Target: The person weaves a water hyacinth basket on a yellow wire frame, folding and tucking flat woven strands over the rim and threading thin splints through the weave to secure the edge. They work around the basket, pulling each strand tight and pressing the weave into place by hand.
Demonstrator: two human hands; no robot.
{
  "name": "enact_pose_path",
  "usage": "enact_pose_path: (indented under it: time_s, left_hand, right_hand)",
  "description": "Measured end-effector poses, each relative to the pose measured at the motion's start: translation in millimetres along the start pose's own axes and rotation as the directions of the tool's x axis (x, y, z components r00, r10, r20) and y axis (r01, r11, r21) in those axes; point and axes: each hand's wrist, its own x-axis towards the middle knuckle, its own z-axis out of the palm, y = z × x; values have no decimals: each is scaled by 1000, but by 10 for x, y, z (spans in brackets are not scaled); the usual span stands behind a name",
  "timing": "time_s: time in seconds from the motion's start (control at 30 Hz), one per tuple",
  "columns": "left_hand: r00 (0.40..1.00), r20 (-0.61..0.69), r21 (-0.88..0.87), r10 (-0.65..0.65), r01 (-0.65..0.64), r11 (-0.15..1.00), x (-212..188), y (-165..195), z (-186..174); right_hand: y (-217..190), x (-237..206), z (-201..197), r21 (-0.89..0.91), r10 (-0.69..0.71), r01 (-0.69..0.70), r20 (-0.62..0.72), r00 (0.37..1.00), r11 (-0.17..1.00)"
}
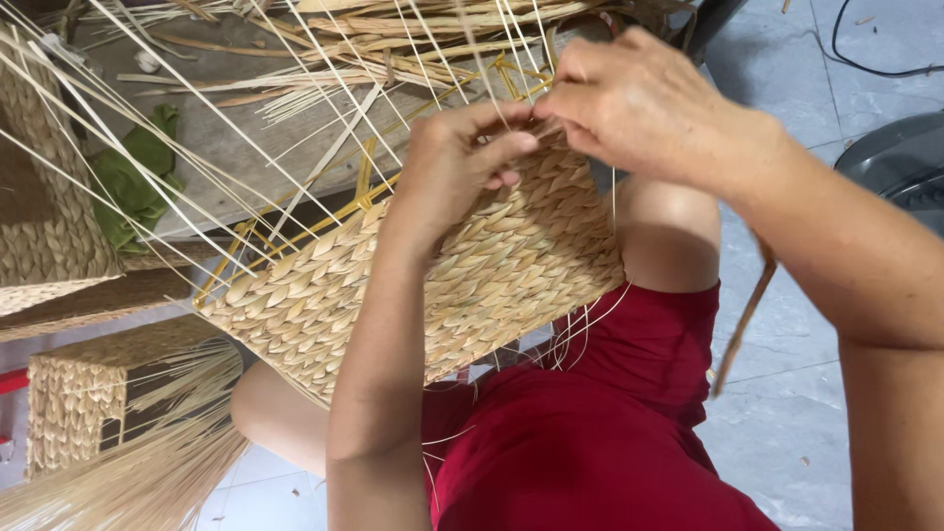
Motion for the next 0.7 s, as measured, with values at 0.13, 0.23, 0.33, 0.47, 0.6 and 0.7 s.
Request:
enact_pose_path:
  time_s: [0.13, 0.23, 0.33, 0.47, 0.6, 0.7]
  left_hand:
    - [860, -141, 656, 491, -291, 696, 75, -200, 262]
    - [767, -239, 700, 596, -289, 653, 105, -328, 361]
    - [791, -294, 687, 536, -215, 694, 129, -409, 382]
    - [826, -269, 669, 495, -210, 713, 97, -450, 378]
    - [856, -171, 621, 488, -292, 728, 25, -383, 354]
    - [956, -112, 484, 269, -184, 855, 3, -257, 256]
  right_hand:
    - [23, 101, -221, -100, -9, 3, -67, 998, 995]
    - [-218, 7, -390, -90, 52, -69, -186, 981, 993]
    - [-495, -103, -352, -1, 24, -25, -254, 967, 1000]
    - [-354, -85, -1, 87, 256, -249, -82, 963, 965]
    - [79, 34, 321, 351, 138, -15, -328, 935, 936]
    - [204, 149, 460, 605, 331, -201, -109, 937, 770]
